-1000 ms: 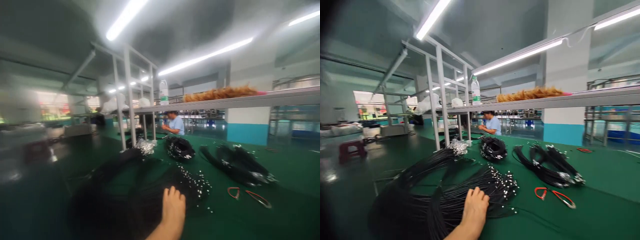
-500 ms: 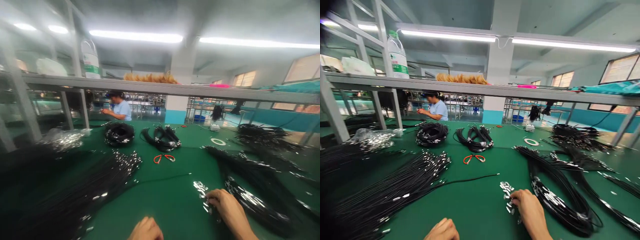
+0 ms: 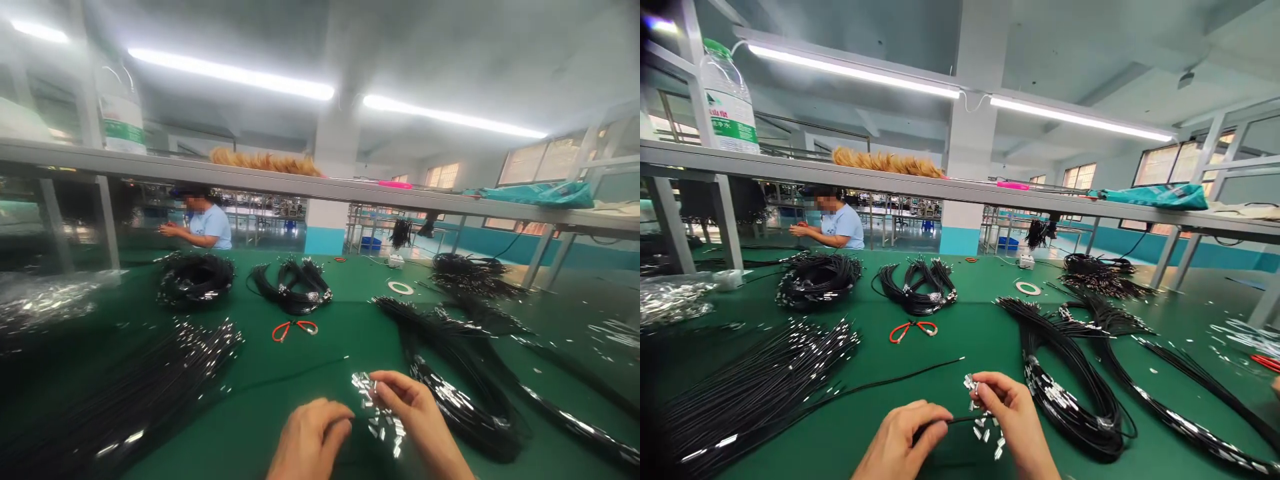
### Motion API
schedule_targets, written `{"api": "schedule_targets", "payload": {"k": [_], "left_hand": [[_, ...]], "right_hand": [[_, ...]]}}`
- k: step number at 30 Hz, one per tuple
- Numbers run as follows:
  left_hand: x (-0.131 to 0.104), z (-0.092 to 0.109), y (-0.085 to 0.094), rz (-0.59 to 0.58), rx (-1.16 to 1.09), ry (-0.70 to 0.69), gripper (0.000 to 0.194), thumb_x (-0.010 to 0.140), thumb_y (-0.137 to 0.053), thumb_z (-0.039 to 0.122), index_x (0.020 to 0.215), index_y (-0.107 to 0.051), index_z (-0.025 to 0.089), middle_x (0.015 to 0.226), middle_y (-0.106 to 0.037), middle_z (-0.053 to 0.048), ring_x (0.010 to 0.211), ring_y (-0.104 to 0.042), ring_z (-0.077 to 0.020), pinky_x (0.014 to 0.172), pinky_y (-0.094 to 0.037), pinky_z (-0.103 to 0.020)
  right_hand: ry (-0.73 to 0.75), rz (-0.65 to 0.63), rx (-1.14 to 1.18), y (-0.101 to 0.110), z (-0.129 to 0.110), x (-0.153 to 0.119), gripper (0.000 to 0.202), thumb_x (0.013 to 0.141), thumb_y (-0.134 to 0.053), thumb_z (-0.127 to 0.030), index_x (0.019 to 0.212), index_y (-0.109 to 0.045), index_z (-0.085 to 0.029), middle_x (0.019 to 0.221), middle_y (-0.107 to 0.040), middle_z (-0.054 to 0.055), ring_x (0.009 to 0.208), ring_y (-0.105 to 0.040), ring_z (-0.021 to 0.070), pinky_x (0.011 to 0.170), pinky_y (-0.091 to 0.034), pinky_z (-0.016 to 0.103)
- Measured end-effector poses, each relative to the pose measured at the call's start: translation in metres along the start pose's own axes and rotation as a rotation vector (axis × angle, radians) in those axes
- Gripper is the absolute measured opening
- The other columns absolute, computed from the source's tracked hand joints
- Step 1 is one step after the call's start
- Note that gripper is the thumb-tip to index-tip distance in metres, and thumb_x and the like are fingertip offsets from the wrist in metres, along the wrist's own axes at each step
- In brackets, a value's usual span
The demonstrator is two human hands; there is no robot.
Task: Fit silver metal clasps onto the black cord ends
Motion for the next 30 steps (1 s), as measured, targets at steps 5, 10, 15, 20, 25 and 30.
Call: {"api": "schedule_targets", "payload": {"k": [5, 10, 15, 20, 25, 30], "left_hand": [[0.017, 0.007, -0.007, 0.120, -0.237, -0.013, 0.026, 0.084, -0.048, 0.023, 0.094, -0.072, 0.021, 0.087, -0.072, -0.001, 0.078, -0.064, -0.0164, 0.072, -0.046, -0.021], [0.019, -0.001, -0.003, 0.129, -0.271, 0.014, 0.037, 0.085, -0.049, 0.045, 0.074, -0.073, 0.018, 0.070, -0.067, 0.000, 0.069, -0.057, -0.0167, 0.062, -0.043, -0.021], [0.019, 0.004, -0.003, 0.151, -0.142, -0.054, 0.038, 0.086, -0.045, 0.039, 0.064, -0.068, 0.019, 0.058, -0.047, 0.002, 0.059, -0.045, -0.0127, 0.053, -0.034, -0.019], [0.017, 0.009, 0.000, 0.165, -0.087, -0.047, 0.035, 0.085, -0.045, 0.035, 0.064, -0.068, 0.019, 0.059, -0.044, 0.003, 0.058, -0.042, -0.0118, 0.054, -0.031, -0.020], [0.017, 0.008, 0.002, 0.145, -0.022, -0.065, 0.037, 0.087, -0.042, 0.033, 0.064, -0.067, 0.019, 0.059, -0.039, 0.003, 0.056, -0.041, -0.0114, 0.053, -0.029, -0.021], [0.016, 0.004, 0.000, 0.153, 0.027, -0.105, 0.037, 0.088, -0.042, 0.032, 0.065, -0.067, 0.020, 0.058, -0.039, 0.003, 0.056, -0.043, -0.0111, 0.053, -0.030, -0.020]], "right_hand": [[-0.049, 0.129, 0.258, 0.012, -0.001, 0.000, 0.032, 0.060, -0.082, -0.041, 0.085, -0.074, -0.023, 0.073, -0.073, 0.001, 0.070, -0.062, 0.0139, 0.062, -0.047, 0.021], [-0.091, 0.126, 0.362, 0.004, -0.008, -0.002, 0.031, 0.057, -0.083, -0.041, 0.080, -0.074, -0.022, 0.070, -0.073, 0.003, 0.068, -0.064, 0.0155, 0.062, -0.049, 0.023], [-0.064, 0.114, 0.331, -0.005, -0.013, -0.006, 0.029, 0.053, -0.085, -0.041, 0.073, -0.076, -0.023, 0.068, -0.069, 0.001, 0.064, -0.060, 0.0139, 0.060, -0.049, 0.023], [0.017, 0.074, 0.219, -0.003, -0.015, -0.005, 0.027, 0.057, -0.082, -0.041, 0.078, -0.076, -0.024, 0.070, -0.066, -0.001, 0.062, -0.056, 0.0124, 0.060, -0.047, 0.023], [0.020, 0.037, 0.146, -0.001, -0.017, -0.005, 0.024, 0.059, -0.081, -0.041, 0.069, -0.072, -0.020, 0.062, -0.065, 0.000, 0.060, -0.055, 0.0128, 0.059, -0.043, 0.023], [0.101, 0.046, 0.042, 0.001, -0.020, -0.007, 0.022, 0.061, -0.078, -0.042, 0.067, -0.073, -0.022, 0.067, -0.063, 0.000, 0.064, -0.054, 0.0153, 0.060, -0.042, 0.024]]}}
Point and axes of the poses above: each hand's wrist, its own x-axis towards the middle knuckle, its own y-axis out of the back of the hand, z = x × y, the point moved 1 cm from there along x, towards the middle knuckle
